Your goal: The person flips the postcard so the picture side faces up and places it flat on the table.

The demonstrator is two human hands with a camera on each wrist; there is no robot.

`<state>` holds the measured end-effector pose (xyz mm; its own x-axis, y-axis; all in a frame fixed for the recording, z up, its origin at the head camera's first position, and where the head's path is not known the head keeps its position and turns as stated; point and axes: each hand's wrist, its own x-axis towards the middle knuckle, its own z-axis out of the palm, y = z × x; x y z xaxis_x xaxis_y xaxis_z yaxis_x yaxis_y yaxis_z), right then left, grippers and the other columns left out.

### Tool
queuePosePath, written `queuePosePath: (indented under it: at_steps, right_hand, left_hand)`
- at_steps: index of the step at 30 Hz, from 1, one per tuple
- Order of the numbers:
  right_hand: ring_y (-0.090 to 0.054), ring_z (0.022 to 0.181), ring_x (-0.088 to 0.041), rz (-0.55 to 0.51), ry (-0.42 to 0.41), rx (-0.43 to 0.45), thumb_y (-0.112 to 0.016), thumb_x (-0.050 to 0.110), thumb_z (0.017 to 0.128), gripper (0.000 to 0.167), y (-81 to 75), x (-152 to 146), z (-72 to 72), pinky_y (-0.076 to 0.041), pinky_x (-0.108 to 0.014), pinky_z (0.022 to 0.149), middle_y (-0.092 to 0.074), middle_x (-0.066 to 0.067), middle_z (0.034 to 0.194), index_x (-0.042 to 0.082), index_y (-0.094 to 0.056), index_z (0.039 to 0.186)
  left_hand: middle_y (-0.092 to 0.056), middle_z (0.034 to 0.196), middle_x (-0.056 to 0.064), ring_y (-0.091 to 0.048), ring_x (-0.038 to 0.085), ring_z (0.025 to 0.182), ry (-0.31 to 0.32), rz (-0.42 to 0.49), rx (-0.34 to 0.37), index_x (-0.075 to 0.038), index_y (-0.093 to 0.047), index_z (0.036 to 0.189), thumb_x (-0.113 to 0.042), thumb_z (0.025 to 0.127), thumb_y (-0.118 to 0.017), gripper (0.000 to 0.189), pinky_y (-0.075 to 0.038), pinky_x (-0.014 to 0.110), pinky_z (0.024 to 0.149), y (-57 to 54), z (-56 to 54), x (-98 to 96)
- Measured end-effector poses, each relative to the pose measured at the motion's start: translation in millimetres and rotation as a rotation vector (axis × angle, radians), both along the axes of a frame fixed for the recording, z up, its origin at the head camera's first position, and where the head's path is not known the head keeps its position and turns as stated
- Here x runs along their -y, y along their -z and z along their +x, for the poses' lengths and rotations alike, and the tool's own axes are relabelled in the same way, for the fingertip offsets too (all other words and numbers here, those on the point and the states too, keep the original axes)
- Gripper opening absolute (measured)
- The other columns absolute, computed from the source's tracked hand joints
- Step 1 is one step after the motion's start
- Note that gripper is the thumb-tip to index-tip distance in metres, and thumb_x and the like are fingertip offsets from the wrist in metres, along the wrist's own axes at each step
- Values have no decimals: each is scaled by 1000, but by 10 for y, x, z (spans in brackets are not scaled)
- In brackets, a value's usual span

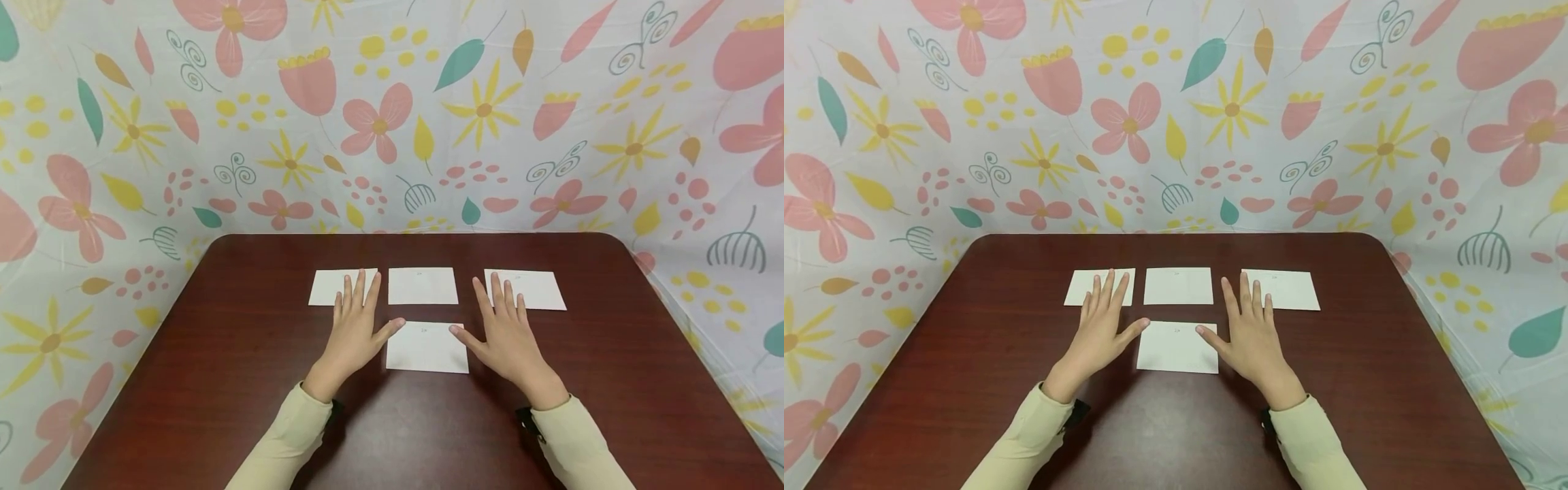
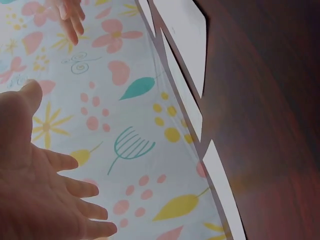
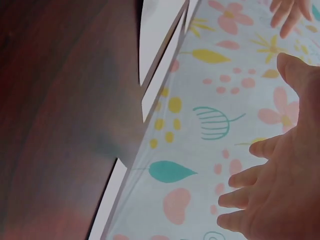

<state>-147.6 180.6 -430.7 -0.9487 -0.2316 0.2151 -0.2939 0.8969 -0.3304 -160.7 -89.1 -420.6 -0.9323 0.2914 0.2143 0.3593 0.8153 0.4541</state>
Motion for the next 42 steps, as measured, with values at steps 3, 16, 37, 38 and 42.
queuePosePath:
  at_steps: [3,16,37,38,42]
  right_hand:
    - [-2,142,-48,-36,-14,8,-58,55,89,93,-7,6,13,-7,-63,111,-6,-26,157,6,-12,154]
    - [-15,141,-48,-248,-60,149,-64,39,91,89,27,34,75,-18,-63,109,-13,-28,155,-3,-14,151]
    - [-29,135,-48,-397,-58,443,-63,32,93,83,76,124,175,-30,-60,105,-24,-35,149,-11,-18,147]
    - [-31,134,-48,-398,-56,460,-63,33,93,83,83,127,177,-31,-60,104,-25,-35,148,-12,-18,147]
    - [-36,131,-48,-402,-48,490,-63,33,92,83,101,146,186,-34,-59,102,-29,-37,146,-12,-19,146]
  left_hand:
    - [-3,160,16,9,36,145,7,59,33,-14,-11,156,-58,94,-48,85,-3,59,113,-12,13,-6]
    - [-14,159,14,-6,35,146,36,384,226,-7,-17,154,-44,97,-53,76,-15,62,111,-14,89,-42]
    - [-16,154,28,-17,43,141,77,517,488,5,-14,151,-18,95,-59,75,-24,57,110,226,113,-90]
    - [-15,154,29,-17,43,141,73,521,506,5,-14,151,-17,95,-59,75,-24,58,110,234,118,-95]
    - [-16,153,30,-16,44,141,65,534,545,6,-15,150,-16,94,-60,75,-20,59,110,264,137,-117]
